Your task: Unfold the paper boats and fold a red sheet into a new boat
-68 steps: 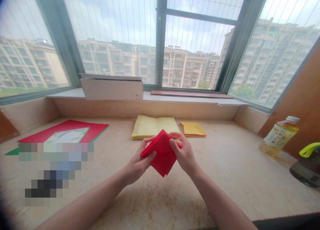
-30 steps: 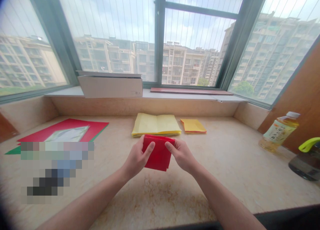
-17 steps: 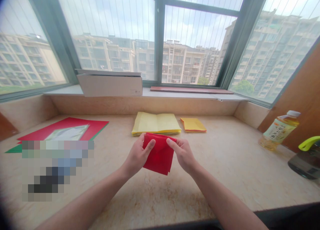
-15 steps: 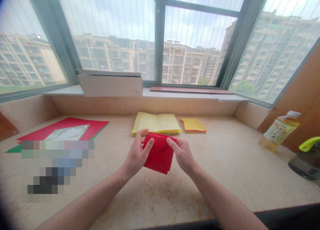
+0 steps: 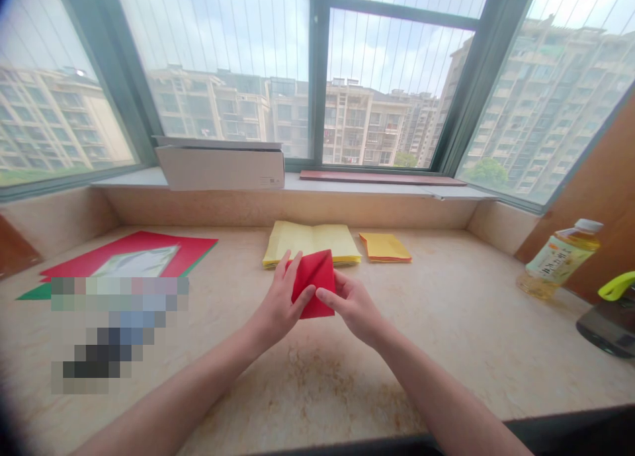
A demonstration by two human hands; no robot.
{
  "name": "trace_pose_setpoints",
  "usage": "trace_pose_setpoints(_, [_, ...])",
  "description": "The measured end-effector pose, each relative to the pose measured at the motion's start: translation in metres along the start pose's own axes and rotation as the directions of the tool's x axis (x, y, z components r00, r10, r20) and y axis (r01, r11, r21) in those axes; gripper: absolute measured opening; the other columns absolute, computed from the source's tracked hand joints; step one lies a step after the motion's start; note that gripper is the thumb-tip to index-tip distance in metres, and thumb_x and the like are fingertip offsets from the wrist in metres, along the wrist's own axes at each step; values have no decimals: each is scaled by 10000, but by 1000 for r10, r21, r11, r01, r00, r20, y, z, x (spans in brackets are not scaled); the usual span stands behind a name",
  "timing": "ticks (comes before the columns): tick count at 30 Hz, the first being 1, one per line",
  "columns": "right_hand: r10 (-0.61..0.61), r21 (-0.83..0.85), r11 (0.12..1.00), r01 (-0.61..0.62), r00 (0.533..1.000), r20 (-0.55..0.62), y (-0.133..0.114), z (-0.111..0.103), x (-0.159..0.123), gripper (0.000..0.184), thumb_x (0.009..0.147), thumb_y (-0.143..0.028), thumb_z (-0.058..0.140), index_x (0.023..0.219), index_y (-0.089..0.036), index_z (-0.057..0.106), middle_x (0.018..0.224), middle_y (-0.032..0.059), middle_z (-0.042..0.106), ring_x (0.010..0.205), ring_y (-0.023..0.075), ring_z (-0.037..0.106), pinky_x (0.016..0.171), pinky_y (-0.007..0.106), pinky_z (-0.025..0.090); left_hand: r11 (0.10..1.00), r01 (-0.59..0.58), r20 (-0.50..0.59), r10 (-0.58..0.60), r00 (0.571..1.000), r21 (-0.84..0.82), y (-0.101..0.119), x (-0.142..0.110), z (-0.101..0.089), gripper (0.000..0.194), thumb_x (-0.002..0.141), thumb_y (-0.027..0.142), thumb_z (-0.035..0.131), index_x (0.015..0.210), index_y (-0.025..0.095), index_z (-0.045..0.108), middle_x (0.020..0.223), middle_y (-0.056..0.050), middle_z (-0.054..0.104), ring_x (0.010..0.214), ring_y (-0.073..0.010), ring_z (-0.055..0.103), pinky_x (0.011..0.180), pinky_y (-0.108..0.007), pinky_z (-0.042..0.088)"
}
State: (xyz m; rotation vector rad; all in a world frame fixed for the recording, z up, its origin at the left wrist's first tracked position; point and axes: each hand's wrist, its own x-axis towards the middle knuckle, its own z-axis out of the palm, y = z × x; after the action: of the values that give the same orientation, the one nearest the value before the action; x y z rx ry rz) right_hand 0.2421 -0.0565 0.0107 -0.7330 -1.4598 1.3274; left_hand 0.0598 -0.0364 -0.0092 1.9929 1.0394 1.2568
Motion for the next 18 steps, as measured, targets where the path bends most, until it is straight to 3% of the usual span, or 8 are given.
trace_pose_setpoints(5, [-24, -26, 999, 26, 998, 65, 3, 3, -2, 363, 895, -446, 619, 1199, -248, 631, 1188, 68, 687, 1089, 238, 654, 965, 434, 518, 1000, 15, -24, -14, 1000, 1, -5, 2, 2, 696, 927, 467, 525, 1512, 190, 269, 1605, -169, 196, 1496, -298, 128, 1200, -492, 125])
trace_pose_setpoints(9, [-39, -20, 999, 41, 997, 61, 8, -2, 0, 374, 920, -459, 582, 1231, -255, 619, 1149, 63, 699, 1053, 229, 666, 946, 416, 525, 998, -7, 29, 9, 1000, -67, 7, 2, 3, 633, 945, 438, 503, 1492, 173, 324, 1541, -167, 359, 1437, -296, 302, 1184, -474, 197])
trace_pose_setpoints(14, [-112, -151, 982, 114, 994, 20, 9, -9, 4, 344, 912, -460, 595, 1174, -245, 657, 1110, 59, 694, 1038, 228, 647, 937, 395, 513, 983, -14, 133, 39, 990, -184, 19, 1, 5, 581, 952, 421, 503, 1470, 190, 375, 1428, -140, 518, 1291, -301, 493, 1103, -446, 353])
trace_pose_setpoints(18, [-157, -151, 977, 150, 987, -32, 11, -11, 6, 297, 860, -423, 680, 1096, -243, 679, 1036, 49, 703, 981, 220, 654, 910, 383, 512, 960, 29, 203, 29, 979, -278, 21, 0, 8, 543, 956, 427, 502, 1437, 188, 427, 1349, -129, 586, 1205, -296, 559, 1053, -445, 416])
